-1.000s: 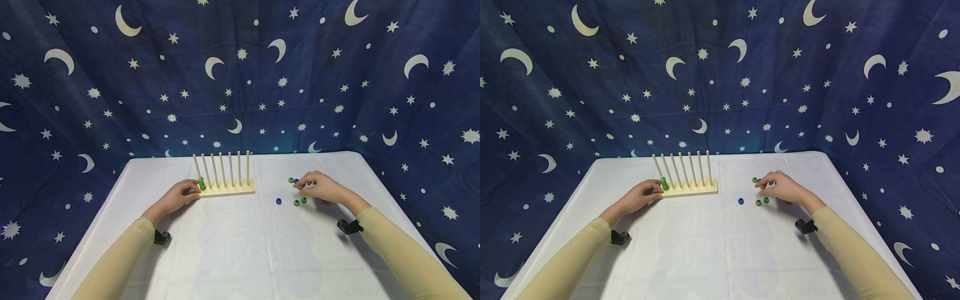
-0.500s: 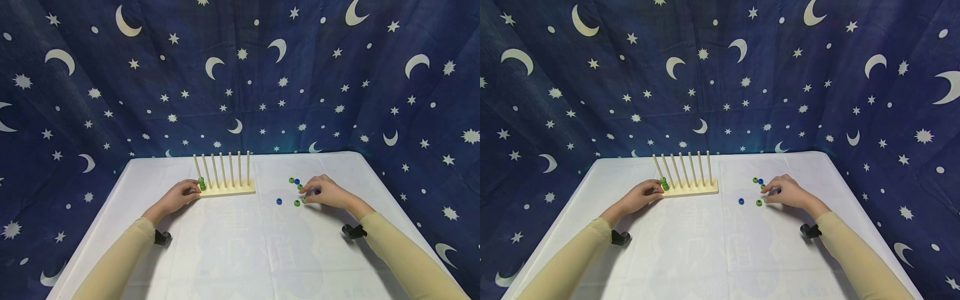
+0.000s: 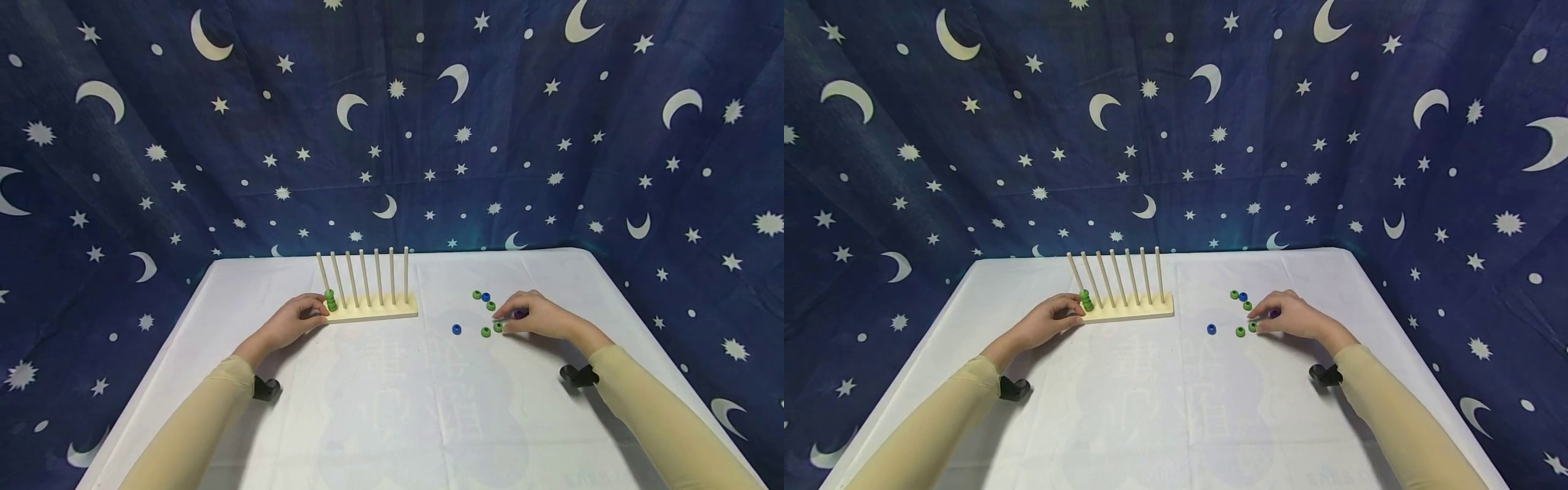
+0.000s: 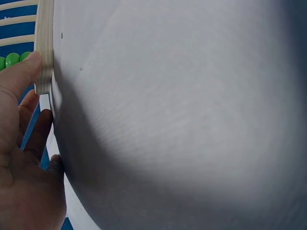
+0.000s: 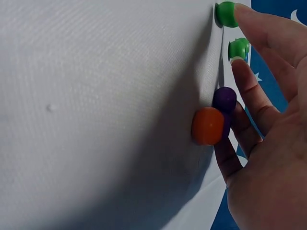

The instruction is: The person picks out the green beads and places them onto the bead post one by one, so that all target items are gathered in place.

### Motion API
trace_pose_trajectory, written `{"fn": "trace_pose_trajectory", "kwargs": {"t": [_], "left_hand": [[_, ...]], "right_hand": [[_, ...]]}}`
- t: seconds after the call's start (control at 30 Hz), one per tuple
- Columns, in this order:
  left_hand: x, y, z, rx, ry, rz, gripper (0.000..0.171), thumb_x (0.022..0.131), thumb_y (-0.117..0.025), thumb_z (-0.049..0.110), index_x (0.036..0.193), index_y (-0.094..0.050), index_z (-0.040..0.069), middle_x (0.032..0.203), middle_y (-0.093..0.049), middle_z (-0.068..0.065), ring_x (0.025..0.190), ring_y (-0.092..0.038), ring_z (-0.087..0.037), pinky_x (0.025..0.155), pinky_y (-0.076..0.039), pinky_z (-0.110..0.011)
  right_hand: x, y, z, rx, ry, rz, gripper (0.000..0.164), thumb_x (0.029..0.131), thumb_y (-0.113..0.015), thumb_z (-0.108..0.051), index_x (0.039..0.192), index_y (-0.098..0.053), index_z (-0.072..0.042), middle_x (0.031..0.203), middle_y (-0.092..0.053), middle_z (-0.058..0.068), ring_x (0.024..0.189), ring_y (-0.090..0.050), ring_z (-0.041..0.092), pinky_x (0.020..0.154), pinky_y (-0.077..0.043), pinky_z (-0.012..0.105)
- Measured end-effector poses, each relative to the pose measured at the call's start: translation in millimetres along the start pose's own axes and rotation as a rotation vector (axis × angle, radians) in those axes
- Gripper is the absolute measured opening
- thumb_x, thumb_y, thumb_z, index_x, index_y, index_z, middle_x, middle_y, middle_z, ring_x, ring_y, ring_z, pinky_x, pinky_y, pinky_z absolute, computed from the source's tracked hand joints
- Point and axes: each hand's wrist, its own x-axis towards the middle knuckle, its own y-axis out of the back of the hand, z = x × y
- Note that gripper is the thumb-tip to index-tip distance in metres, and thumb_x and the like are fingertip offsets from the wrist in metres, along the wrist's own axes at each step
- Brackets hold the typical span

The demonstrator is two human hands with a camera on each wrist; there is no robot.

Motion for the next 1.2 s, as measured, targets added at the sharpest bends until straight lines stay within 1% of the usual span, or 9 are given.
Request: {"fn": "trace_pose_trajectory", "kwargs": {"t": [0.1,0.2,0.37,0.63,0.83,1.2], "left_hand": [[0.0,-0.3,-0.7,0.001,0.004,0.001,0.006,0.096,-0.074,0.017,0.102,-0.071,0.015,0.144,-0.055,-0.016,0.140,-0.044,-0.039,0.119,-0.030,-0.055],[-0.3,-0.1,-0.1,0.001,0.004,0.003,0.006,0.096,-0.074,0.016,0.102,-0.071,0.015,0.144,-0.055,-0.017,0.140,-0.044,-0.039,0.119,-0.029,-0.055],[-0.6,0.0,1.4,-0.005,0.005,-0.002,0.006,0.097,-0.073,0.015,0.102,-0.071,0.014,0.144,-0.054,-0.017,0.140,-0.043,-0.039,0.119,-0.029,-0.055],[-0.7,0.2,2.3,-0.011,0.019,-0.003,0.006,0.097,-0.073,0.015,0.103,-0.072,0.015,0.145,-0.054,-0.017,0.140,-0.043,-0.039,0.119,-0.029,-0.055],[0.1,0.7,0.5,-0.014,0.006,-0.004,0.007,0.097,-0.073,0.015,0.103,-0.072,0.015,0.145,-0.054,-0.017,0.140,-0.044,-0.039,0.118,-0.030,-0.055],[-0.3,0.5,0.9,-0.006,0.013,-0.001,0.006,0.097,-0.073,0.016,0.103,-0.072,0.015,0.145,-0.054,-0.017,0.140,-0.044,-0.039,0.118,-0.030,-0.055]], "right_hand": [[0.1,0.9,0.1,0.016,0.001,-0.015,0.025,0.086,-0.084,-0.026,0.110,-0.079,-0.022,0.122,-0.065,0.004,0.122,-0.042,0.032,0.103,-0.035,0.060],[1.1,1.7,0.0,0.021,0.020,-0.024,0.023,0.086,-0.084,-0.026,0.108,-0.080,-0.022,0.121,-0.065,0.004,0.119,-0.045,0.030,0.100,-0.038,0.055],[2.7,1.2,1.5,0.026,0.027,-0.035,0.022,0.086,-0.084,-0.026,0.107,-0.080,-0.022,0.120,-0.065,0.004,0.117,-0.046,0.027,0.098,-0.038,0.049],[4.6,0.8,2.6,0.020,-0.001,-0.042,0.022,0.085,-0.085,-0.027,0.105,-0.080,-0.023,0.120,-0.065,0.003,0.118,-0.043,0.027,0.097,-0.037,0.048],[5.5,0.5,2.8,0.019,-0.003,-0.044,0.021,0.084,-0.085,-0.026,0.105,-0.080,-0.023,0.120,-0.065,0.003,0.119,-0.042,0.027,0.097,-0.036,0.048],[6.6,-0.7,7.5,0.037,0.011,-0.035,0.022,0.084,-0.085,-0.028,0.105,-0.080,-0.024,0.119,-0.065,0.003,0.117,-0.043,0.026,0.096,-0.037,0.046]]}}
